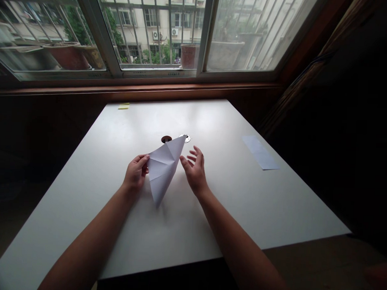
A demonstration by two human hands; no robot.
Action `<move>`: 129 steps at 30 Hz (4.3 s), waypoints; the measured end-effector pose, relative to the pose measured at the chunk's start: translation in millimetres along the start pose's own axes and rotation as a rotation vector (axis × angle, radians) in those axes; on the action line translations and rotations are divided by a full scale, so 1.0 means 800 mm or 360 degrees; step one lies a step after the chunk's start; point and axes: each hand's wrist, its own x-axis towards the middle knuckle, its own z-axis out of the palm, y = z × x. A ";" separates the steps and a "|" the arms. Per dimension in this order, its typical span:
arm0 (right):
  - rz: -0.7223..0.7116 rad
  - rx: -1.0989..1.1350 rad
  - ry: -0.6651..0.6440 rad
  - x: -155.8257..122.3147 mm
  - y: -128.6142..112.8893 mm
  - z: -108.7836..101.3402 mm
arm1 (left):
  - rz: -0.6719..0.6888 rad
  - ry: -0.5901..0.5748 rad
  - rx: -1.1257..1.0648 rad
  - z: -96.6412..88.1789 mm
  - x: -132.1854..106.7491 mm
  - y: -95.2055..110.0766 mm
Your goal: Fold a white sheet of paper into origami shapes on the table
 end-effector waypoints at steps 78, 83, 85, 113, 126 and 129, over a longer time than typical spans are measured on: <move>0.0399 0.1018 -0.0253 0.016 0.010 0.005 | 0.0523 -0.0299 0.0313 0.016 -0.015 -0.012; 0.0403 0.1077 -0.0313 0.016 0.008 0.003 | 0.0472 -0.0311 0.0280 0.013 -0.014 -0.011; 0.0418 0.1078 -0.0320 0.016 0.007 0.002 | 0.0450 -0.0327 0.0263 0.012 -0.014 -0.009; 0.0477 0.0977 -0.0194 0.022 0.021 0.002 | 0.0294 -0.0280 0.0311 0.010 -0.007 -0.008; 0.0463 0.0873 -0.0333 0.022 0.011 0.002 | -0.0150 -0.0630 0.0459 0.004 -0.003 -0.004; 0.0454 0.0870 -0.0358 0.023 0.009 -0.001 | -0.0145 -0.0602 0.0456 0.004 -0.004 -0.005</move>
